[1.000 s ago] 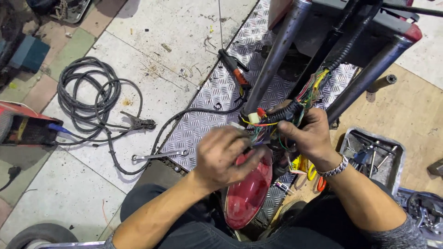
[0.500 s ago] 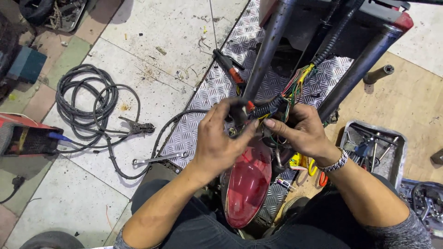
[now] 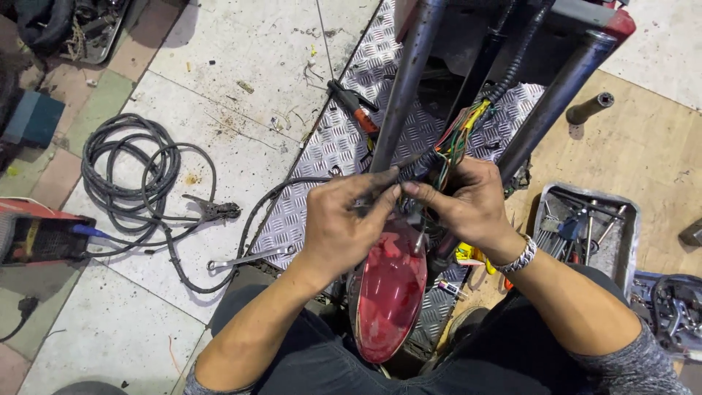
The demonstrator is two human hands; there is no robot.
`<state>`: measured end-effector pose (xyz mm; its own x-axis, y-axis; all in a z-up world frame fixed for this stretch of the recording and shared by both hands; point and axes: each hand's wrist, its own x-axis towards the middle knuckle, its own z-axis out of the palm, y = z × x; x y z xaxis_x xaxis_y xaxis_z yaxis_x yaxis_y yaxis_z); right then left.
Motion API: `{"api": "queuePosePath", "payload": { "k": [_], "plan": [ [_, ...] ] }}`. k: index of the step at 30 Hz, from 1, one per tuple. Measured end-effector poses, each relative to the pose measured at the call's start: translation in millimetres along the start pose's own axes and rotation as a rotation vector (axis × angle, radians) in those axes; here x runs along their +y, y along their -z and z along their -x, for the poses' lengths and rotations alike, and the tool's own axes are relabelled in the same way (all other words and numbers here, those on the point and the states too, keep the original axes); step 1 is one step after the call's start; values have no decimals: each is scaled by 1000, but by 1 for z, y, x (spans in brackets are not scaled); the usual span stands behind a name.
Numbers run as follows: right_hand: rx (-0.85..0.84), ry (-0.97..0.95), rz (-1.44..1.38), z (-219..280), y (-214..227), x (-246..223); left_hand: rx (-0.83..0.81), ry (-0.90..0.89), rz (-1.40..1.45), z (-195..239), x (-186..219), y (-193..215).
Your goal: The person sits on the floor and repairs the wiring harness of a red motorcycle. They strip wire ends, twist connections, and secure them with electrical tape and a zip tie.
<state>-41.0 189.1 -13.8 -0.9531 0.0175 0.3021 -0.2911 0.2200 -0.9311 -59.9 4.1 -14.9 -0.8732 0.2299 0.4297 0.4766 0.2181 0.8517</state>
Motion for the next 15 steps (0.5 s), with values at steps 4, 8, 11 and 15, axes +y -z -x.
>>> {"api": "queuePosePath", "payload": {
  "k": [4,8,11,15],
  "plan": [
    [70,-166,-89,-2,-4,-13,-49,-135,-81,8,-5,-3],
    [67,-294,-146,-5,0,-27,-36,-335,-273,18,6,-6],
    [72,-403,-118,1,7,6,22,-314,-334,25,-19,-19],
    [25,-455,-144,-1,9,-16,66,-371,-399,28,-19,-25]
  ]
}}
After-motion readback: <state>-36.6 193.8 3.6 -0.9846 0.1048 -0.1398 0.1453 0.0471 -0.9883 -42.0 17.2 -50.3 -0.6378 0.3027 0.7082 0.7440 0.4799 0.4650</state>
